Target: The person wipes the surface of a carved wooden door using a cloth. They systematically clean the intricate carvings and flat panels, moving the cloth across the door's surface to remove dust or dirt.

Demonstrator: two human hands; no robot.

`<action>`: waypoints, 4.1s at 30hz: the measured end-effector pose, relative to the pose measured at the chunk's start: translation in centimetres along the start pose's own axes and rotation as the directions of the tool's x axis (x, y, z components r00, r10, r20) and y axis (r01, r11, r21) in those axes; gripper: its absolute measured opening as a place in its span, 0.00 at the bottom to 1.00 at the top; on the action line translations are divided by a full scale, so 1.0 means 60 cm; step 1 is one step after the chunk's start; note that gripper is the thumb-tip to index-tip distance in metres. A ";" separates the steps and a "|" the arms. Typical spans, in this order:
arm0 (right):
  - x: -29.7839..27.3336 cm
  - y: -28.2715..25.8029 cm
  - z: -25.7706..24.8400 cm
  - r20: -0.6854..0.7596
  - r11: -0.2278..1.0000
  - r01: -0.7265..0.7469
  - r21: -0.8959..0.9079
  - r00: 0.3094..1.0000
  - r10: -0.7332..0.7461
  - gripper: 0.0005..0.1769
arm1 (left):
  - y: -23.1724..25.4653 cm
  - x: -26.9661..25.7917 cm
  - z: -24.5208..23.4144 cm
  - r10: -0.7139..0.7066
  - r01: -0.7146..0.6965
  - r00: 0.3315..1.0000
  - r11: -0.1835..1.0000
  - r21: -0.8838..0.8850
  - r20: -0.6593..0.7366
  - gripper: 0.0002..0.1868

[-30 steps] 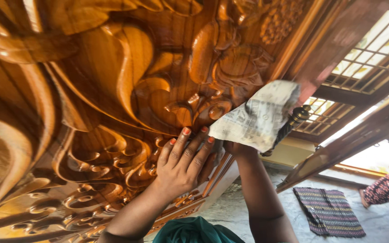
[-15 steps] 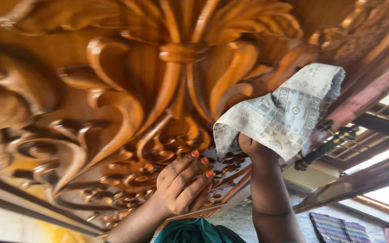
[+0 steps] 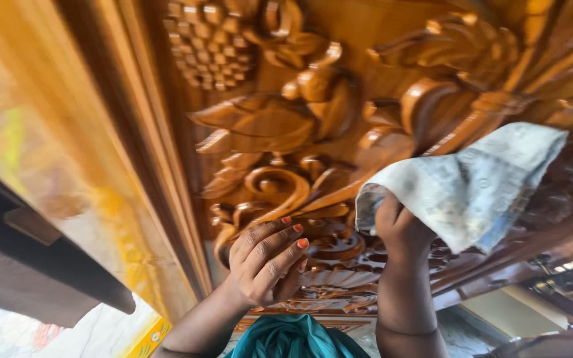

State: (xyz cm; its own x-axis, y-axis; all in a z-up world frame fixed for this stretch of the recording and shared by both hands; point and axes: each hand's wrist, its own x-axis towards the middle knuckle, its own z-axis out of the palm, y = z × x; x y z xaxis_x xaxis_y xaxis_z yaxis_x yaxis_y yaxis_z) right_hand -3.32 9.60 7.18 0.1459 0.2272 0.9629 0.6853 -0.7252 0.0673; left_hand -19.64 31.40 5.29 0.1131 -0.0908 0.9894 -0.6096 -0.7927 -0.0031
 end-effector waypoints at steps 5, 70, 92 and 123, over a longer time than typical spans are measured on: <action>0.018 -0.144 0.032 0.046 0.994 0.003 0.108 0.999 -0.008 0.13 | -0.027 -0.022 -0.090 -0.040 0.041 0.999 0.998 0.037 -0.027 0.18; 0.145 -0.547 0.065 -0.022 0.978 0.115 0.174 0.993 -0.113 0.17 | -0.177 -0.011 -0.407 -0.333 0.205 0.942 0.647 0.734 0.030 0.39; 0.131 -0.637 0.073 0.136 0.997 -0.020 -0.078 0.990 0.030 0.34 | -0.237 0.054 -0.414 -0.131 0.058 0.991 0.646 0.761 0.037 0.28; -0.027 -0.572 0.185 0.169 0.993 0.082 -0.087 0.983 -0.066 0.35 | -0.291 -0.176 -0.345 -0.151 -0.022 0.966 0.760 0.649 0.210 0.33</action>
State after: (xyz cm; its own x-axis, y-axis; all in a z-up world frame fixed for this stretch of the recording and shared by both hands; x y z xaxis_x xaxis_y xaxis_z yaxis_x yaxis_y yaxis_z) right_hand -19.15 41.30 0.43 0.2182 0.3811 0.8984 0.6303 -0.7579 0.1684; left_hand -26.45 58.66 -2.12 0.3662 -0.0945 0.9257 0.0435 -0.9920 -0.1185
